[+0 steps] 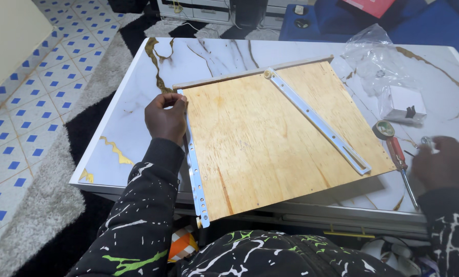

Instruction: The person attaches metal brackets to a wooden board using a screwdriver. They align the brackets along the edges and tighten screws to secure them in place.

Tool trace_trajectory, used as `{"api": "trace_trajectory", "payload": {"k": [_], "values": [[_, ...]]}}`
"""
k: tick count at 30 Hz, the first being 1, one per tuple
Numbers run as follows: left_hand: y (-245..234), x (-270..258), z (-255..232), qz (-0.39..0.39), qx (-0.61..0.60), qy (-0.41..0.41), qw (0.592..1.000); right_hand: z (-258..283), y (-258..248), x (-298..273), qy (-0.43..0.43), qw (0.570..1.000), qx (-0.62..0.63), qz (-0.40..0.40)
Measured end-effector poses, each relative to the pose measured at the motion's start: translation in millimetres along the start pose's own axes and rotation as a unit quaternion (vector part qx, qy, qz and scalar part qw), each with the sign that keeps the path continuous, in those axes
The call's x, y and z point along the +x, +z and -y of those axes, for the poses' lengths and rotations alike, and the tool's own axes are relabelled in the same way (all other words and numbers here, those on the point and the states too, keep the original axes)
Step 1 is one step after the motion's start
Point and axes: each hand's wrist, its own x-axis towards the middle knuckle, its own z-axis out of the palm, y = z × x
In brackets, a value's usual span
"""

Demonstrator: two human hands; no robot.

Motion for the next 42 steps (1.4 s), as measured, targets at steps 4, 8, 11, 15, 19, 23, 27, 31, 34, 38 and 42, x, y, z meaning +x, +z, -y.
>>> {"api": "trace_trajectory", "payload": {"k": [4,8,11,15,19,23,27,31,34,38,42], "values": [[0,1,8,0.006,-0.011,0.025,1.0,18,8,7,0.07,0.98,0.187,0.018],[0,0,16,-0.003,-0.036,0.045,0.998,28,14,9,0.06,0.987,0.137,0.056],[0,-1,21,-0.012,-0.04,0.045,0.998,29,1,13,0.064,0.986,0.136,0.072],[-4,-3,30,-0.013,-0.062,0.057,0.996,51,-56,55,0.155,0.934,0.321,0.014],[-3,-3,38,0.005,-0.094,0.054,0.994,119,-155,103,0.088,0.837,0.539,-0.046],[2,-1,44,0.013,-0.116,0.019,0.993,217,-253,137,-0.049,0.706,0.705,-0.041],[7,-1,44,0.013,-0.139,0.005,0.99,307,-300,158,-0.139,0.617,0.774,-0.003],[4,-3,38,0.01,-0.146,0.014,0.989,381,-284,164,-0.205,0.543,0.813,0.039],[-1,-5,31,0.053,-0.191,-0.075,0.977,406,-260,166,-0.227,0.535,0.812,0.054],[-7,-6,27,0.07,-0.166,-0.073,0.981,415,-239,162,-0.257,0.562,0.784,0.053],[-8,-4,27,0.068,-0.164,-0.035,0.983,420,-236,158,-0.248,0.569,0.782,0.062]]}}
